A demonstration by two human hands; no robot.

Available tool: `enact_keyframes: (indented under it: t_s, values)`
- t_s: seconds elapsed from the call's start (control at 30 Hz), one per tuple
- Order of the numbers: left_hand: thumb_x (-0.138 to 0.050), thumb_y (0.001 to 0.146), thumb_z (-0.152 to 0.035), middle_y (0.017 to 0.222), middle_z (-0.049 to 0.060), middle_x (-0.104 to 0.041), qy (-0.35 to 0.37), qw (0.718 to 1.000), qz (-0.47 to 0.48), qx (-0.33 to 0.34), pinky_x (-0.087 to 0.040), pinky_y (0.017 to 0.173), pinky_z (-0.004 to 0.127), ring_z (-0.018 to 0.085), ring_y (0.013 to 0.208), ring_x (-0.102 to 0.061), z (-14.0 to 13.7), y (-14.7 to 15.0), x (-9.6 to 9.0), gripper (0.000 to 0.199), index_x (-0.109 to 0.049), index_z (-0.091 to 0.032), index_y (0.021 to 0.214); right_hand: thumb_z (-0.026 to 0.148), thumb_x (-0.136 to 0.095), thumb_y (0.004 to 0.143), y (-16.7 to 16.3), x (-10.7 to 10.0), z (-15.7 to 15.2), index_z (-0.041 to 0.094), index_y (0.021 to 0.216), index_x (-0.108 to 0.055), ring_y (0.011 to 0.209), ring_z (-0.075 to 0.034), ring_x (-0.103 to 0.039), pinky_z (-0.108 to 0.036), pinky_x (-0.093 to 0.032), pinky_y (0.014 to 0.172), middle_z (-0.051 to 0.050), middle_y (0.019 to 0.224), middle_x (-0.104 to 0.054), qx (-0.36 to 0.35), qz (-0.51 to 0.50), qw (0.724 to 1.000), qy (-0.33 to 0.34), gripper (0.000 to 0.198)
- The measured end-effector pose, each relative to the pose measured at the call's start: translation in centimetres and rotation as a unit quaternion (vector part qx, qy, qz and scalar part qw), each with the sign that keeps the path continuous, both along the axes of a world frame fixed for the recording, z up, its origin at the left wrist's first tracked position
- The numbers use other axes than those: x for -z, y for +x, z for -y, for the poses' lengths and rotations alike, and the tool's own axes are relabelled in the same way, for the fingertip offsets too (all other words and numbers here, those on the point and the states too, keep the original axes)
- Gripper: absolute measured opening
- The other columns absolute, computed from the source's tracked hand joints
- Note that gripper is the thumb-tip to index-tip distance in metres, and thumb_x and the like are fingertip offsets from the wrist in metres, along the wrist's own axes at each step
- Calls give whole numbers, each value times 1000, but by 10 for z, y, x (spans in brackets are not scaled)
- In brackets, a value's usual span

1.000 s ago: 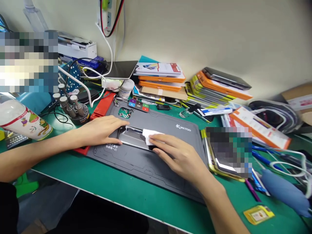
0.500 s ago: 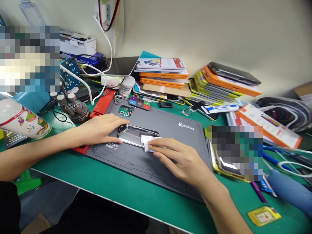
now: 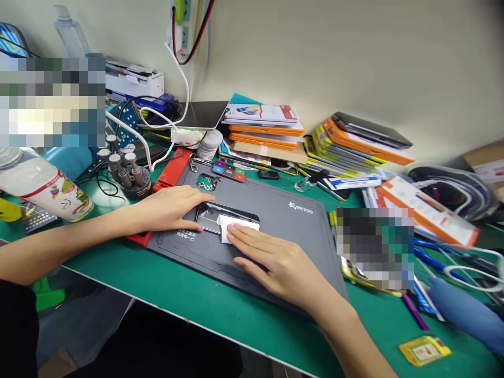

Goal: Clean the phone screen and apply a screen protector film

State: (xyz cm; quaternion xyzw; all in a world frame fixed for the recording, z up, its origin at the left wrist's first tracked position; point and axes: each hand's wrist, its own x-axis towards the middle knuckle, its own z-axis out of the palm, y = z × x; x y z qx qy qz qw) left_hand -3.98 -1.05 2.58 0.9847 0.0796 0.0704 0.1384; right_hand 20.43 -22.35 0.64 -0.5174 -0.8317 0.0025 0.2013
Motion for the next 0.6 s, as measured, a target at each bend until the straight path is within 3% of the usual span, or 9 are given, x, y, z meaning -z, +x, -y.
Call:
enact_keyframes:
  t_s: [0.1, 0.23, 0.37, 0.5, 0.6]
  values:
    - [-71, 99, -54, 147, 15, -65, 1, 1000, 2, 3, -48, 112, 35, 27, 137, -62, 0, 0, -1, 70, -49, -17, 154, 25, -53, 109, 6, 7, -11, 22, 150, -64, 137, -26, -65, -44, -56, 118, -8, 150, -65, 31, 1, 999, 12, 42]
    - [-70, 99, -55, 144, 15, -67, 3, 1000, -7, -6, -48, 110, 35, 28, 136, -63, 0, 1, -3, 70, -48, -18, 154, 35, -52, 110, 3, 9, -23, 18, 157, -56, 147, -30, -55, -50, -51, 121, -13, 159, -55, 77, 28, 997, 2, 50]
    - [-72, 98, -56, 144, 15, -67, 4, 1000, 2, -7, -49, 109, 34, 27, 134, -64, -1, 1, 0, 72, -48, -18, 154, 36, -57, 108, -9, 0, -12, 12, 150, -63, 142, -30, -60, -48, -54, 118, -17, 154, -60, 56, 41, 997, 20, 48]
    - [-73, 97, -55, 147, 15, -65, -7, 1000, 9, -5, -49, 111, 35, 27, 135, -64, 0, -1, 1, 72, -49, -18, 154, 20, -59, 106, -5, 0, -8, 17, 135, -75, 127, -24, -72, -38, -59, 112, -10, 139, -73, 4, 17, 998, 64, 34]
    - [-72, 98, -54, 148, 14, -65, -11, 1000, 3, -9, -47, 113, 34, 27, 137, -62, 1, -1, -1, 71, -48, -19, 154, 20, -56, 107, 3, 5, -19, 19, 138, -73, 128, -25, -71, -40, -60, 112, -9, 140, -72, 33, 11, 997, 72, 36]
